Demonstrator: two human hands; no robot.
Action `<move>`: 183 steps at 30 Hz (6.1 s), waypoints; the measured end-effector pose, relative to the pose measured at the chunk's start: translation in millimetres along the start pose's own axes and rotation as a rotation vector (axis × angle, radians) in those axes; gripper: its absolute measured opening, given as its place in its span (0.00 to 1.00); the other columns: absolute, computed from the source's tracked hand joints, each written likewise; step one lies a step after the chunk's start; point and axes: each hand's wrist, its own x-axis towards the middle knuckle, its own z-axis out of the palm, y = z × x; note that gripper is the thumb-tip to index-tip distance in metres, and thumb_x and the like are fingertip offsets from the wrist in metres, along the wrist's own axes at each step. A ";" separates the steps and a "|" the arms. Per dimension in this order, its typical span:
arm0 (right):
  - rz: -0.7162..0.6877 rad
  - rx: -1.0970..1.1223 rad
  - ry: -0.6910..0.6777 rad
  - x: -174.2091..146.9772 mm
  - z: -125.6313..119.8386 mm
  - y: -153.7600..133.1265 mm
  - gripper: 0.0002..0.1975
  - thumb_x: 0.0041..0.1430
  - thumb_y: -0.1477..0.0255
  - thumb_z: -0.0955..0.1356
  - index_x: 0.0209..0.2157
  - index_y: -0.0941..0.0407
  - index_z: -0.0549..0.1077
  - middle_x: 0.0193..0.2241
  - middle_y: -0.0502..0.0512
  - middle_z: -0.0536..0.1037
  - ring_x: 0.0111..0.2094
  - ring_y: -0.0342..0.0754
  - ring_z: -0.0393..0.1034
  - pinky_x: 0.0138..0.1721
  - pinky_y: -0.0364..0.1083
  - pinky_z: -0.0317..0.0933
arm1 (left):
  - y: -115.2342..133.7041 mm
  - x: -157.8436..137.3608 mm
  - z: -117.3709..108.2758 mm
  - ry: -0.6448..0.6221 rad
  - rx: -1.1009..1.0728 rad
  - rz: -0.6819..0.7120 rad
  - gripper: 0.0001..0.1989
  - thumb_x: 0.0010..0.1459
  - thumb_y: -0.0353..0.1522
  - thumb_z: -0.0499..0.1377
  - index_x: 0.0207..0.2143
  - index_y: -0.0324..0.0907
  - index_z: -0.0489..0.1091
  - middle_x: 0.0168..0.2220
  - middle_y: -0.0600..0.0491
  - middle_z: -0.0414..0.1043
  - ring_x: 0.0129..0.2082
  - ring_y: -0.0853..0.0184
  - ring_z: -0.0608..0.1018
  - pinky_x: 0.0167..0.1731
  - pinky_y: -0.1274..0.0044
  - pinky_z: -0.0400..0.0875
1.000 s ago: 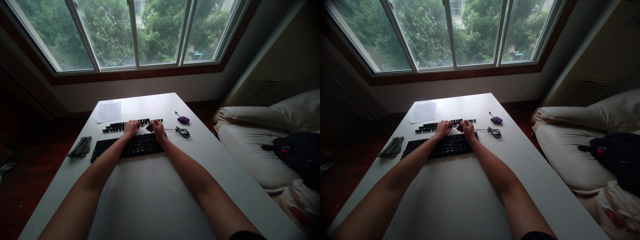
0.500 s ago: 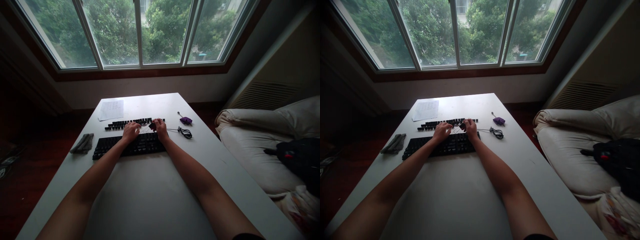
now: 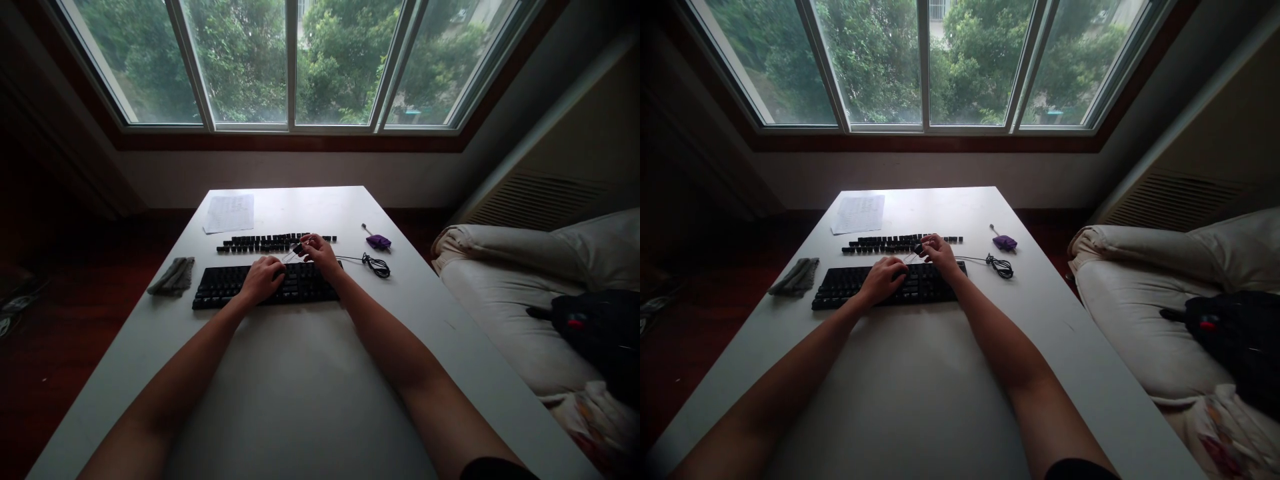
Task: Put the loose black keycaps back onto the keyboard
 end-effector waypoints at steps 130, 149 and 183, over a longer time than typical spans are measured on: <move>-0.081 -0.228 -0.234 -22.1 1.3 10.2 0.17 0.64 0.54 0.66 0.35 0.55 0.72 0.26 0.51 0.78 0.26 0.45 0.72 0.32 0.45 0.68 | 13.1 -1.0 7.9 -0.021 0.025 0.080 0.10 0.65 0.37 0.56 0.39 0.45 0.76 0.40 0.48 0.73 0.42 0.59 0.73 0.43 0.68 0.65; 0.010 -0.009 0.048 -21.0 2.0 6.5 0.20 0.58 0.51 0.69 0.35 0.55 0.71 0.27 0.51 0.78 0.24 0.45 0.73 0.28 0.44 0.68 | 27.7 5.0 12.3 0.027 -0.056 -0.025 0.12 0.58 0.42 0.63 0.38 0.45 0.76 0.35 0.49 0.74 0.37 0.58 0.73 0.39 0.69 0.64; -0.097 -0.261 0.059 -24.3 7.0 0.3 0.15 0.62 0.55 0.66 0.35 0.53 0.70 0.21 0.46 0.68 0.23 0.44 0.64 0.27 0.43 0.59 | 16.0 5.3 5.7 0.144 -1.379 -0.461 0.20 0.61 0.46 0.60 0.46 0.40 0.71 0.37 0.50 0.77 0.22 0.76 0.73 0.24 0.82 0.68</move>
